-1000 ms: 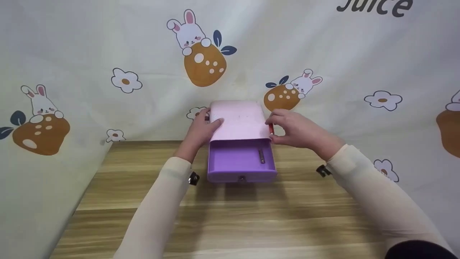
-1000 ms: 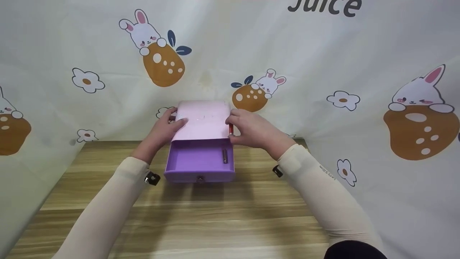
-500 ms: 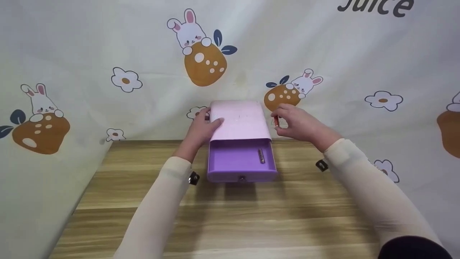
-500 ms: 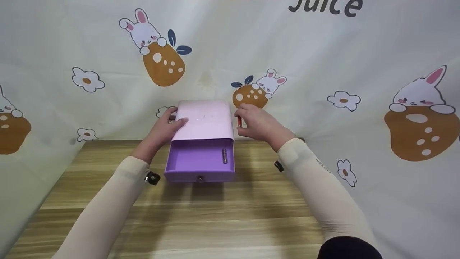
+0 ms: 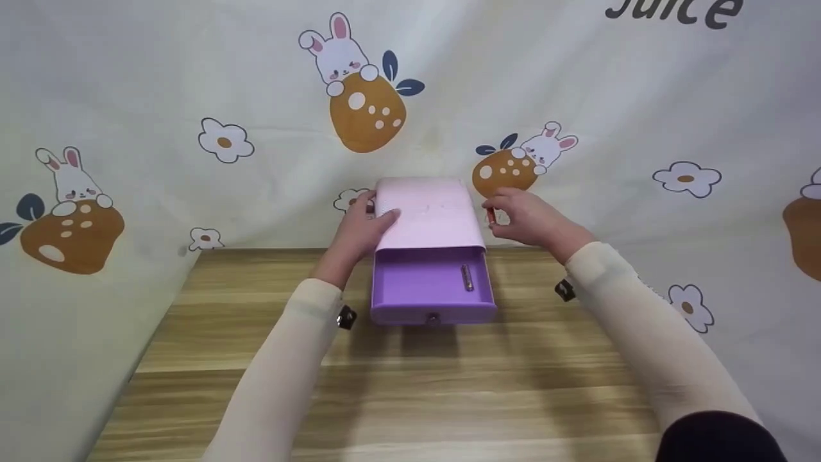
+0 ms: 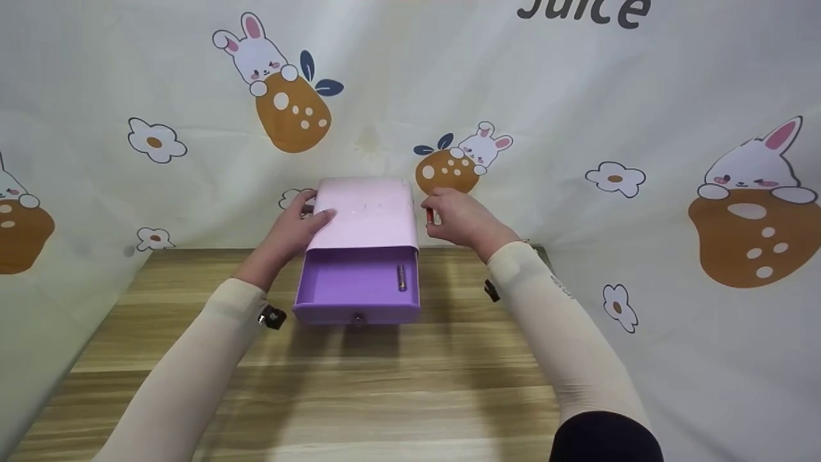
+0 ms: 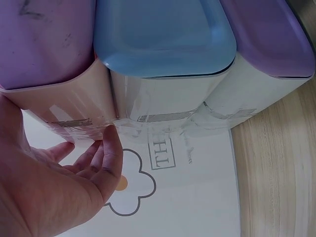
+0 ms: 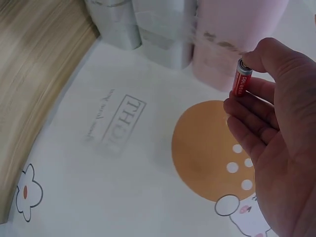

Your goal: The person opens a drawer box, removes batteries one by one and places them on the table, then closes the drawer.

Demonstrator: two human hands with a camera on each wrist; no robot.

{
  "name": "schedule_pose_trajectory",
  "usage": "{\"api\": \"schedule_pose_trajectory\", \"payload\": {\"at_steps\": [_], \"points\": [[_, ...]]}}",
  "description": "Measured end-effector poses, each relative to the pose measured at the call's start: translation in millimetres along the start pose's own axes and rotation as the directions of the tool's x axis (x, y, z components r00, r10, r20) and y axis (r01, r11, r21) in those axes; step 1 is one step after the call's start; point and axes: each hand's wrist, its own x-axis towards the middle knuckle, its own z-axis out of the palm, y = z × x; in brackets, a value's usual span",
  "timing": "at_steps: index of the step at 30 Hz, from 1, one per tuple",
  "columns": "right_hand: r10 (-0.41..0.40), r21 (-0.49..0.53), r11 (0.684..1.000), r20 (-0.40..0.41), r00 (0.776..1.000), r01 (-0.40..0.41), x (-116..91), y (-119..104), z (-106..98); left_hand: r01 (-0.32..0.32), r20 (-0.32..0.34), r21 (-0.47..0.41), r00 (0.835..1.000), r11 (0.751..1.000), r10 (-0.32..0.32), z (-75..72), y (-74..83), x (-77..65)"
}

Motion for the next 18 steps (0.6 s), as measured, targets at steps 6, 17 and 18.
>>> {"api": "schedule_pose_trajectory", "payload": {"at_steps": [6,17,18], "points": [[0.009,-0.011,1.000,-0.002,1.000,-0.009,1,10,13,0.010,0.005,0.010,1.000,1.000,-0.010,0.6,1.0,-1.1],[0.047,-0.015,0.999,-0.012,0.999,-0.047,1,18,33,0.017,-0.004,0.016,1.000,1.000,-0.017,0.2,3.4,-3.4],[0.052,-0.017,0.999,-0.009,0.999,-0.052,1,19,36,0.016,-0.006,0.017,1.000,1.000,-0.016,0.0,3.3,-3.4]]}}
